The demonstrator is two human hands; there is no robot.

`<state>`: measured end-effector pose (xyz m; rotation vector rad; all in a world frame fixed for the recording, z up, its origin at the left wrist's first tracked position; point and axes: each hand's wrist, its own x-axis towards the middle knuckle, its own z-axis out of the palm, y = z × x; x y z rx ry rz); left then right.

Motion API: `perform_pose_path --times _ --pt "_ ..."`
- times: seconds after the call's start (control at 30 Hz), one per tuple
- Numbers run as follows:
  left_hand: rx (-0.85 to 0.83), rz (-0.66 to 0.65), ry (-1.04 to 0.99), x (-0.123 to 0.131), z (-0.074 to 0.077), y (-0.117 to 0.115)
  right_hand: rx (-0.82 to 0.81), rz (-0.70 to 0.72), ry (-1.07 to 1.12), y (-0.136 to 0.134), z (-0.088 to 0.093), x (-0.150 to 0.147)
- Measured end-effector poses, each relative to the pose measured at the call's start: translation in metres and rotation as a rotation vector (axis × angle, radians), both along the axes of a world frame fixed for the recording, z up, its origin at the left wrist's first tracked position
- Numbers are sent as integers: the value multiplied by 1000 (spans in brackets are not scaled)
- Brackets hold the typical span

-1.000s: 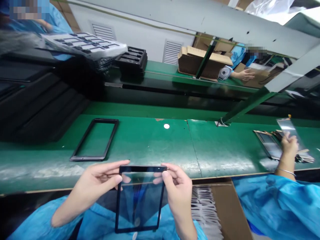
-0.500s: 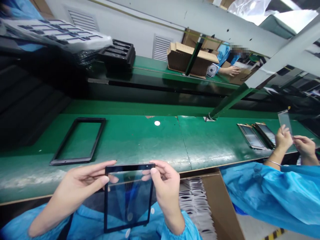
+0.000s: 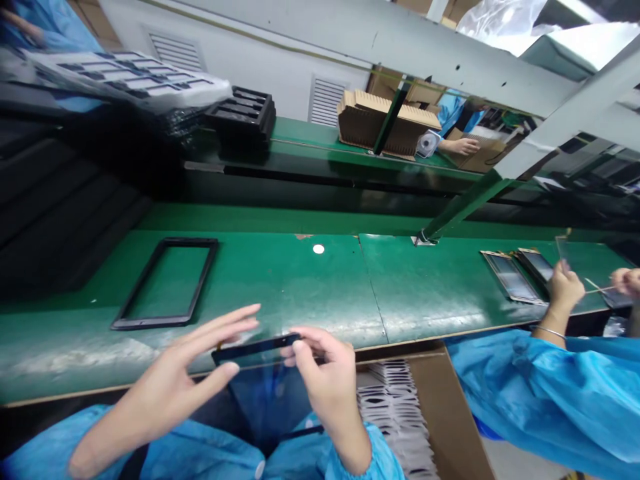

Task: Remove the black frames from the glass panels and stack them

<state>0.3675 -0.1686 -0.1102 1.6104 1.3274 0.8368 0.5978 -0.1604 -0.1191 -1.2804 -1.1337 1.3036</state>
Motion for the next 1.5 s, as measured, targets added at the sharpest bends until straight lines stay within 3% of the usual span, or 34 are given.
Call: perform_pose_path --times 0.07,0.17,0.27,0.4,0.53,0.67,1.2,1.4,1.5 --pt "32 -160 116 6 5 2 -31 132 20 2 0 -3" --pt "-122 -307 60 10 9 2 -138 222 72 5 1 6" --pt "-292 -178 -127 5 4 0 -216 228 -9 8 -3 32" --pt "-357 63 -311 -2 -8 -6 -287 51 43 7 -17 56" --pt "-317 193 -403 2 -15 -9 -303 -116 200 5 -23 50" --pt "-294 300 -420 6 -14 -10 -206 -170 166 5 -23 41" --pt "-314 365 -469 8 -16 -13 -58 -214 63 -3 -21 33" --pt "-332 337 -447 4 -31 -15 -46 -208 85 -6 -22 33" --pt "-140 315 -288 -1 -37 -10 -56 -189 33 -9 -21 36"
